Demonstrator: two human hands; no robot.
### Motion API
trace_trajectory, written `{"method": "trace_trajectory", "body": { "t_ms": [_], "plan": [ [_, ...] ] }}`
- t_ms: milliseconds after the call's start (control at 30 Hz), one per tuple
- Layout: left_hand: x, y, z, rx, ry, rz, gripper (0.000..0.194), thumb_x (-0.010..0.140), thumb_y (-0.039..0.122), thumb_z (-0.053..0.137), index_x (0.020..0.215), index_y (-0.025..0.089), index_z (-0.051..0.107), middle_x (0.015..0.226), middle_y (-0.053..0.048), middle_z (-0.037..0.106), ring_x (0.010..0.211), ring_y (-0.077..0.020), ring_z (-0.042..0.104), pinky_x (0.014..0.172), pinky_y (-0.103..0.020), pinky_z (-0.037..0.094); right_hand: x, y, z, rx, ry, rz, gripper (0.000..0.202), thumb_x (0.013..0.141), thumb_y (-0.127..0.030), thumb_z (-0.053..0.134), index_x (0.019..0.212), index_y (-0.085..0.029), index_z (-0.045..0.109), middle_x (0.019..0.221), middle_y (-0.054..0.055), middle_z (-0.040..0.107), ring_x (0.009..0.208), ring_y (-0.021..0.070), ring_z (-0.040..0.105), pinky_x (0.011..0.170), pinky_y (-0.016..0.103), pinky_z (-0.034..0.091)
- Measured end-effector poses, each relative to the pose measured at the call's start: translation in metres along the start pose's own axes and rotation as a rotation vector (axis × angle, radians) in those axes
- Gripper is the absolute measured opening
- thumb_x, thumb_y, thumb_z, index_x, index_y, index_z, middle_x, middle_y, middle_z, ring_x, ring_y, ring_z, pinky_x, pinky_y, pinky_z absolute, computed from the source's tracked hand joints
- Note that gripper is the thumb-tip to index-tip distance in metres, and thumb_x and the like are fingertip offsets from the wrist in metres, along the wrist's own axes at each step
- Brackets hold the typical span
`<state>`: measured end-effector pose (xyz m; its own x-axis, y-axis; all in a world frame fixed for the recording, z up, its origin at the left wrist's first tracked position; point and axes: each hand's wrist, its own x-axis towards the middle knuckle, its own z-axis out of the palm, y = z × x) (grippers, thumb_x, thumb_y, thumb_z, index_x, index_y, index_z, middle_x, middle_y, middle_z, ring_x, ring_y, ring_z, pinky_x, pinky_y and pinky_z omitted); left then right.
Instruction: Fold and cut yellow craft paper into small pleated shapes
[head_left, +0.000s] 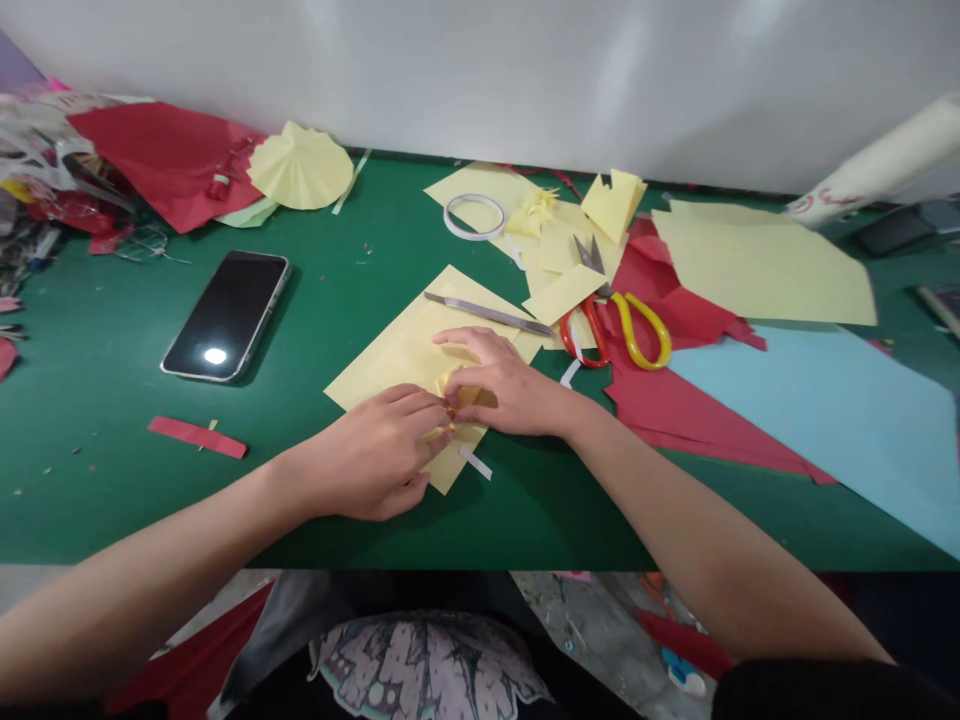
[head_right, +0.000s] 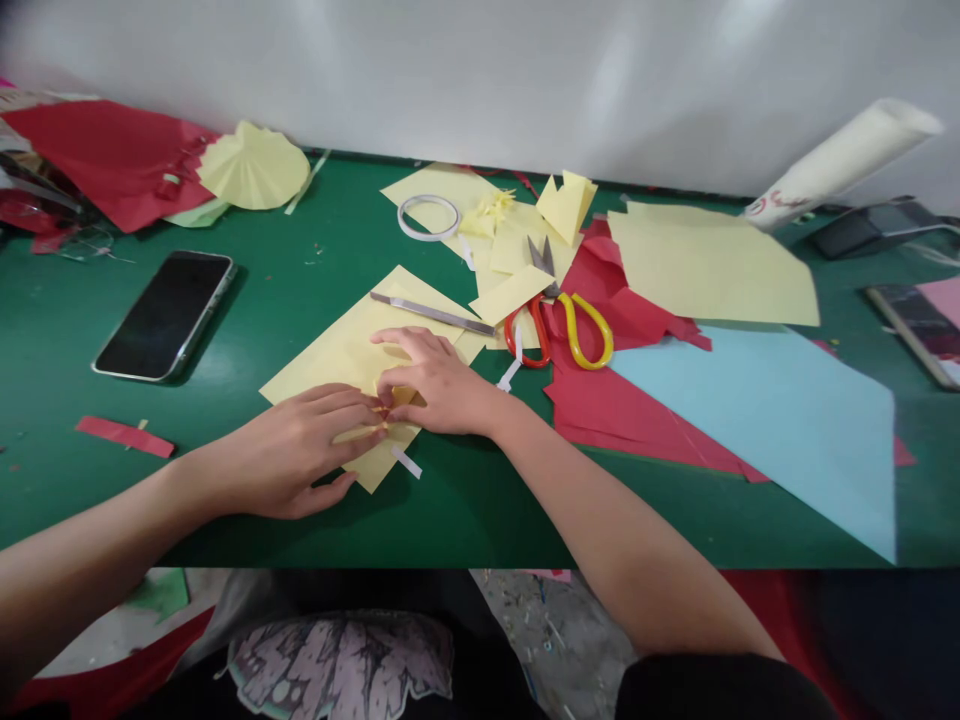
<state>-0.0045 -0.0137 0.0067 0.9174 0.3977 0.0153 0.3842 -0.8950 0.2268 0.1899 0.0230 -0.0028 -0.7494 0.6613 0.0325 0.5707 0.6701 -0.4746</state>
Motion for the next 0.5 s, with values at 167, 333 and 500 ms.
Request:
{"method": "trace_trajectory", "body": {
  "t_ms": [167,333,500],
  "plan": [
    [0.0004,-0.0003,-0.0029,-0.019,0.008,-0.003,0.032,0.071,0.022,0.046,0.101,0.013,0.052,0.105,-0.011,0.051,0.102,-0.0242,0.045,0.092,-0.043,0.033,-0.0004,-0.0017,0.0012,-0.005,0.01,0.01,0.008,0.073,-0.027,0.054,0.077,-0.022,0.059,0.127,0.004,0.032,0.12,0.0222,0.026,0.096,0.043,0.024],
    [0.0001,-0.0009,-0.0043,-0.035,0.02,-0.006,0.032,0.07,0.021,0.047,0.101,0.014,0.052,0.105,-0.01,0.05,0.103,-0.0243,0.045,0.093,-0.043,0.032,-0.0004,-0.0014,0.0038,-0.032,0.02,0.009,0.006,0.07,-0.025,0.056,0.074,-0.021,0.058,0.127,0.005,0.033,0.12,0.024,0.024,0.096,0.044,0.023],
    [0.0001,-0.0021,-0.0039,-0.088,0.063,-0.011,0.031,0.069,0.019,0.047,0.1,0.016,0.052,0.102,-0.009,0.05,0.099,-0.0231,0.047,0.09,-0.043,0.035,-0.001,-0.0034,0.0057,-0.059,0.028,0.017,0.007,0.07,-0.025,0.054,0.074,-0.021,0.056,0.126,0.005,0.034,0.12,0.0243,0.024,0.095,0.044,0.024]
  ]
}}
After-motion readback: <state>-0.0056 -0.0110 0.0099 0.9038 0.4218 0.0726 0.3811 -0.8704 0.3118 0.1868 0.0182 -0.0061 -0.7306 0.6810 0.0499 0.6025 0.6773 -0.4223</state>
